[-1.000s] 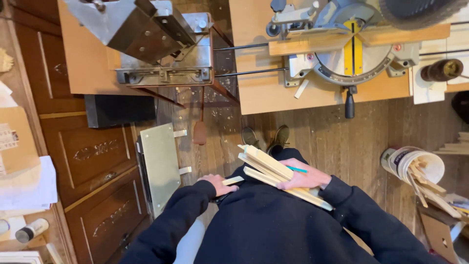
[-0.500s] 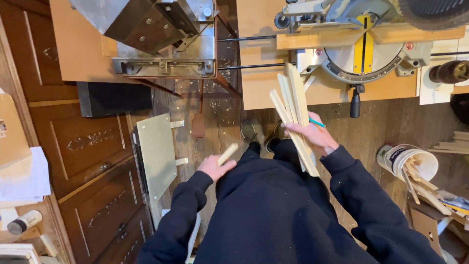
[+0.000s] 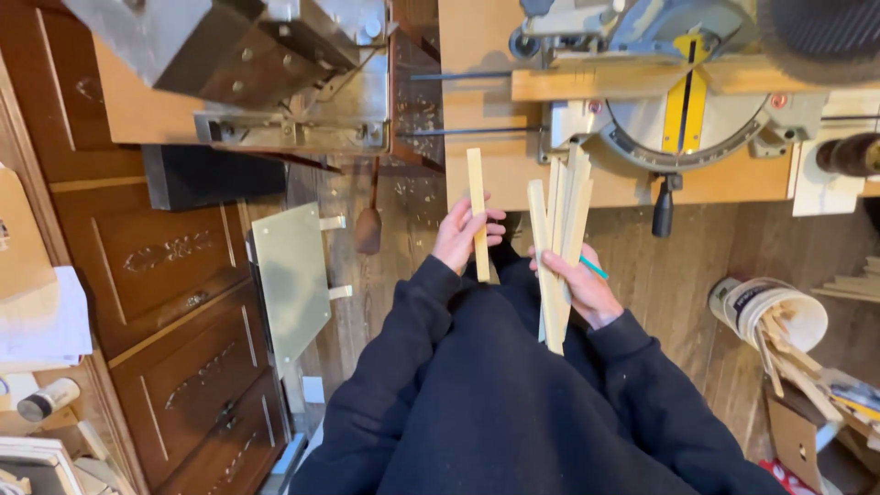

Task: The recorder measures, marks, and cuts wooden frame moldings using a miter saw and a manual frame joiner.

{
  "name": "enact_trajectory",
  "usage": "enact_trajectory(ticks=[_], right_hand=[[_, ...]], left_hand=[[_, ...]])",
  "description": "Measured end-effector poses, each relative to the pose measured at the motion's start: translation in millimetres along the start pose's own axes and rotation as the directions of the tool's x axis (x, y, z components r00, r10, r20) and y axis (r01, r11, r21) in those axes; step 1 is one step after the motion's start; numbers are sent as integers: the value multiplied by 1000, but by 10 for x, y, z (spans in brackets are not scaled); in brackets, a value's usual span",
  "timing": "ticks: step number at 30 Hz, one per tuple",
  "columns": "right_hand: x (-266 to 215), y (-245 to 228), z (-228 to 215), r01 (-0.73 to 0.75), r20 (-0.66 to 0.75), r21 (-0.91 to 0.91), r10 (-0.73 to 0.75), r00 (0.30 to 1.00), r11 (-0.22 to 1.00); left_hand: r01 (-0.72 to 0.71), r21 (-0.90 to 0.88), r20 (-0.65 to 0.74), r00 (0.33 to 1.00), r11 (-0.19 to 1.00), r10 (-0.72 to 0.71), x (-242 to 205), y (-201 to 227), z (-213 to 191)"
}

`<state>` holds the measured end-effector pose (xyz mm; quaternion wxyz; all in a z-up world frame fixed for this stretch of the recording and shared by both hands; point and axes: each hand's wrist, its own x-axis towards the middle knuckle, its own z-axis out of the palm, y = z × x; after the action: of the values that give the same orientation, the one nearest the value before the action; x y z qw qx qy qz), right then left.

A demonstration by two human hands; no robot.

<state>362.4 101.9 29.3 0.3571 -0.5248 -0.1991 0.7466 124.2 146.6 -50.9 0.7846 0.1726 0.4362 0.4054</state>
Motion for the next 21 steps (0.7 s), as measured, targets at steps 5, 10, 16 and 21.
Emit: enact_trajectory(ticks=[5, 10, 16, 21], right_hand=[[130, -50, -216, 0, 18, -25, 0, 1000, 1000], [356, -251, -372, 7, 60, -89, -2, 998, 996], [522, -434, -385, 45, 57, -202, -34, 998, 978], [694, -510, -208, -5, 44, -79, 9, 999, 997]], left_hand=[[56, -76, -85, 994, 996, -62, 471, -207, -160], [-268, 402, -243, 891, 875, 384, 1990, -546, -853], [-142, 247, -434, 868, 959, 241, 2035, -327, -516], [-32, 220, -336, 936, 975, 107, 957, -280, 361]])
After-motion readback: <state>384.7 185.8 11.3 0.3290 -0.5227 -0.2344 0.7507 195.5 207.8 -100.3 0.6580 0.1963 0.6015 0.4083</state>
